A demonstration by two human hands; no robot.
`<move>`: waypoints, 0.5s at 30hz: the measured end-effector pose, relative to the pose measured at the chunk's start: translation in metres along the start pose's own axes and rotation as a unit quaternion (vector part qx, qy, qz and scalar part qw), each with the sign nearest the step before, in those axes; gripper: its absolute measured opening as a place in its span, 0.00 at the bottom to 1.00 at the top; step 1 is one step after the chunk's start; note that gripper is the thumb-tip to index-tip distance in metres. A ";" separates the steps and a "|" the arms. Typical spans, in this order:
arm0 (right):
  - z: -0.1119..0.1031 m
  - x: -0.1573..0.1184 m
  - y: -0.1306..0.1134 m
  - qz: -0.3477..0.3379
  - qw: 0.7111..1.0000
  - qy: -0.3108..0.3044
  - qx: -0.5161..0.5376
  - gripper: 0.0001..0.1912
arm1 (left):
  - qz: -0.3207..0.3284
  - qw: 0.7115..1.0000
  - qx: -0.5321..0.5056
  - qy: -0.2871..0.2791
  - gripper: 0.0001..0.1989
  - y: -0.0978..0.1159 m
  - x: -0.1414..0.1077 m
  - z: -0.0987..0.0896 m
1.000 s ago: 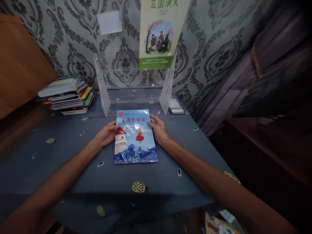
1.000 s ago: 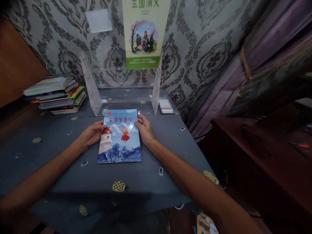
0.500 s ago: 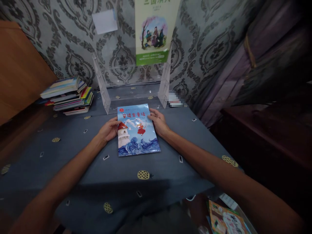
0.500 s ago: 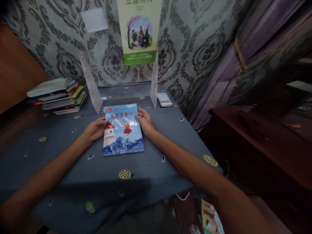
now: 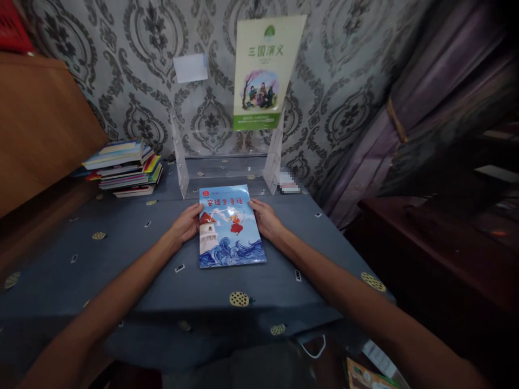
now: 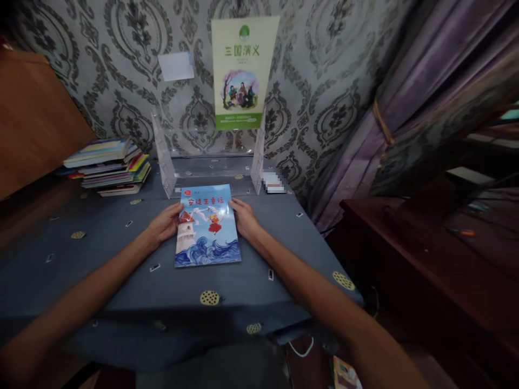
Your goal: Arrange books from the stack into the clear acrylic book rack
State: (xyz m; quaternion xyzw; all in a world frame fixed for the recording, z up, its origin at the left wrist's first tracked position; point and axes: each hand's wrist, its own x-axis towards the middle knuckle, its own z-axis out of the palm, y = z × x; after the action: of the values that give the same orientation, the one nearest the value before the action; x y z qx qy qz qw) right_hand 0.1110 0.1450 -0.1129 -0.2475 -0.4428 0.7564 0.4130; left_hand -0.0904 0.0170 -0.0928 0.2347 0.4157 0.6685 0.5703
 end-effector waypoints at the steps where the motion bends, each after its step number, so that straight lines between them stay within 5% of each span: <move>1: 0.000 -0.001 -0.001 0.005 1.000 -0.005 0.000 0.13 | 0.002 1.000 -0.001 0.003 0.09 0.000 0.001 0.000; 10: -0.001 -0.002 -0.002 0.017 1.000 -0.009 -0.006 0.20 | -0.001 0.999 0.006 0.037 0.08 -0.003 0.002 -0.001; 15: -0.007 -0.001 -0.001 0.009 0.998 -0.010 -0.054 0.27 | 0.020 0.997 0.052 0.047 0.16 -0.005 -0.001 0.005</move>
State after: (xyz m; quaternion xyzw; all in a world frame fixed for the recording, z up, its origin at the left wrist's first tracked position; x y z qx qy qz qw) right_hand 0.1168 0.1480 -0.1154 -0.2655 -0.4851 0.7376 0.3875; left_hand -0.0836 0.0176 -0.0945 0.2407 0.4714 0.6676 0.5235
